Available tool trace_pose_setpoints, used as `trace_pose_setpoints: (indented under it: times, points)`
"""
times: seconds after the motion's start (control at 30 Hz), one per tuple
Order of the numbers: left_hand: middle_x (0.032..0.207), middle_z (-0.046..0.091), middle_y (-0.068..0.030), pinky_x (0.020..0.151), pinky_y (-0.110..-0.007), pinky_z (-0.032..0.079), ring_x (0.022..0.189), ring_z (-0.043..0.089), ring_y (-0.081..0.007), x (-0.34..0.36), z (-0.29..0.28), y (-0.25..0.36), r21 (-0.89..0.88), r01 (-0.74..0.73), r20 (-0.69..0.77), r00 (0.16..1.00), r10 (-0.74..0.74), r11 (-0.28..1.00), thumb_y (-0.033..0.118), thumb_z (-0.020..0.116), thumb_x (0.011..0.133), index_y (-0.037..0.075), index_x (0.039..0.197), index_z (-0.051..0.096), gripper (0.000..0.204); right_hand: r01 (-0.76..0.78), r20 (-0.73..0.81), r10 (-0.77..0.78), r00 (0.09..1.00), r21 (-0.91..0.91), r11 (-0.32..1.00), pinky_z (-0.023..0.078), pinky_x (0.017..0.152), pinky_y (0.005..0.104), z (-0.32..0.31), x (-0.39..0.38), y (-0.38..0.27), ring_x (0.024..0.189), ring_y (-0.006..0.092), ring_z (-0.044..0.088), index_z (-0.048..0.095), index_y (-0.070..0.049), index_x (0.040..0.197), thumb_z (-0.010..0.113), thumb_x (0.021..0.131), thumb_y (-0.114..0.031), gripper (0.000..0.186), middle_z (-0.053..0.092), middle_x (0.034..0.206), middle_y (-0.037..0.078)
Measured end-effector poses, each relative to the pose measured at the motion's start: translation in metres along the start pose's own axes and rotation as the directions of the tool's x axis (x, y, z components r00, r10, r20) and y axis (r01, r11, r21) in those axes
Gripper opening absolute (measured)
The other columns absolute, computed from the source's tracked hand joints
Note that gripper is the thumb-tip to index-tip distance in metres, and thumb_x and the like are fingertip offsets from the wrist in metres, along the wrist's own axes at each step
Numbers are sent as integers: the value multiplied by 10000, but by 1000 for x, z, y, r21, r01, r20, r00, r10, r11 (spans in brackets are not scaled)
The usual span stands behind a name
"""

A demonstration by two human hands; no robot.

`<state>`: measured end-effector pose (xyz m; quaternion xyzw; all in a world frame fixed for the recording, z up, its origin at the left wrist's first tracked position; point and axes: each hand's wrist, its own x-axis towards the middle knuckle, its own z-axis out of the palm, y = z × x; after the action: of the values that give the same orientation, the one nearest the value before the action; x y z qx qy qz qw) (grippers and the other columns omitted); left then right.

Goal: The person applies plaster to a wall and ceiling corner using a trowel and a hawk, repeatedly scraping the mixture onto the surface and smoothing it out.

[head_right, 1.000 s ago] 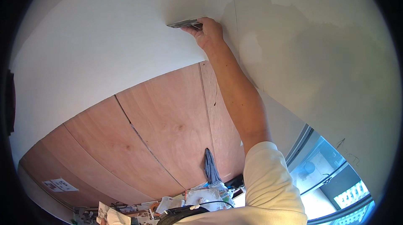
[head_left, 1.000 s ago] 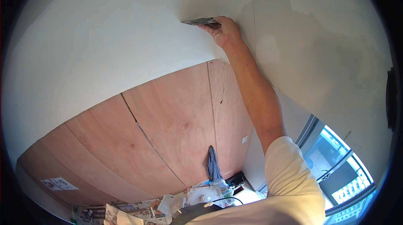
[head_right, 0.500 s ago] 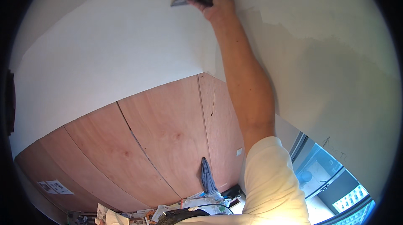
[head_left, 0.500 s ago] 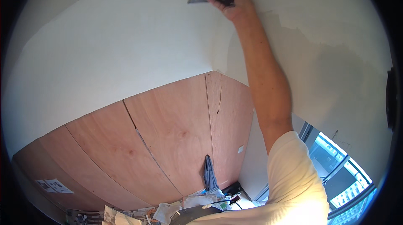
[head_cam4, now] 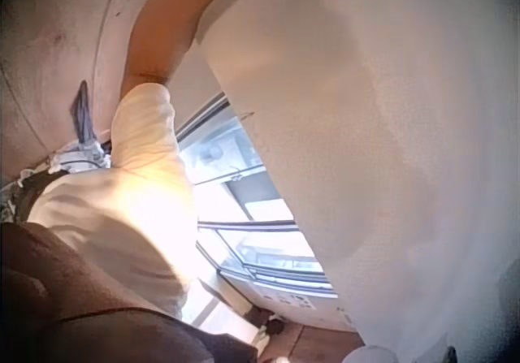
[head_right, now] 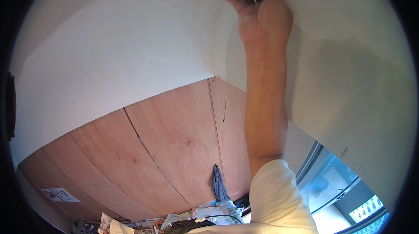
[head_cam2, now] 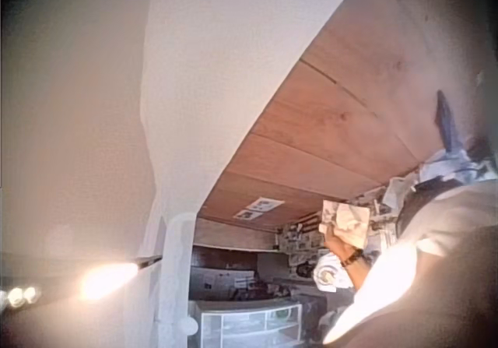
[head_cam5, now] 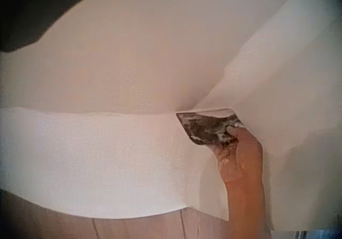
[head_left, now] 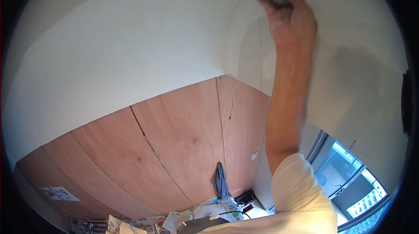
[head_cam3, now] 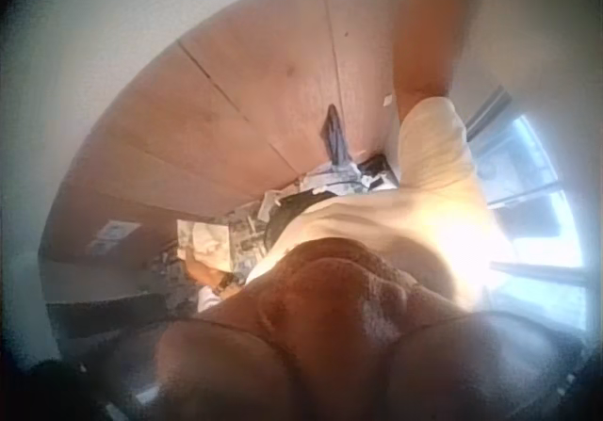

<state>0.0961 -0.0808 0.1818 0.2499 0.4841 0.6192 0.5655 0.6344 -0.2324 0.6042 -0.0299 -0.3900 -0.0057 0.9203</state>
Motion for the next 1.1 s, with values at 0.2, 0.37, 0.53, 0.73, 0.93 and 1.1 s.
trace_pose_setpoints:
  times: [0.2, 0.37, 0.53, 0.73, 0.93, 1.1]
  points:
    - [967, 691, -181, 721, -398, 545, 834, 658, -312, 8, -13, -11, 385, -313, 166, 949, 268, 868, 292, 638, 934, -43, 1253, 636, 462, -229, -55, 228, 972, -18, 973, 625, 785, 525, -85, -33, 74, 916, 333, 659, 550, 58, 1068, 522, 923, 36, 150, 623, 1031, 162]
    - [936, 695, -176, 700, -389, 528, 810, 645, -284, 12, -21, -15, 603, -613, 415, 788, 455, 511, 300, 688, 898, 18, 1323, 623, 515, -438, -129, 428, 895, -61, 897, 612, 873, 560, -119, -35, 124, 1004, 371, 635, 521, 114, 1106, 500, 922, 45, 198, 583, 1108, 229]
    - [968, 711, -201, 695, -403, 511, 796, 615, -268, 12, -14, -20, 615, -585, 372, 806, 461, 528, 318, 704, 880, 98, 1396, 598, 571, -561, -227, 532, 816, -83, 824, 596, 922, 581, -144, -14, 159, 1026, 410, 620, 499, 146, 1133, 467, 922, 40, 239, 550, 1156, 264]
    - [1067, 721, -186, 791, -383, 552, 876, 664, -290, 23, -25, -31, 212, -190, 244, 960, 136, 959, 352, 629, 936, -24, 1309, 615, 530, -590, -244, 558, 793, -78, 804, 626, 837, 598, -159, 33, 193, 969, 429, 643, 482, 134, 1185, 446, 925, 25, 284, 574, 1142, 276]
    - [1079, 720, -183, 807, -378, 553, 901, 668, -283, 23, -22, -30, 476, -448, 268, 893, 360, 756, 354, 625, 943, -18, 1293, 628, 511, -573, -239, 542, 805, -80, 816, 620, 855, 599, -107, 64, 175, 1011, 430, 635, 490, 111, 1208, 427, 946, 21, 284, 577, 1156, 272]
    - [1082, 720, -184, 805, -378, 551, 907, 668, -280, 26, -17, -31, 454, -458, 289, 887, 360, 764, 352, 631, 939, -14, 1288, 633, 506, -400, -80, 398, 914, 0, 917, 605, 881, 628, -52, 93, 120, 1050, 453, 614, 468, 140, 1197, 409, 956, 17, 276, 564, 1179, 286]
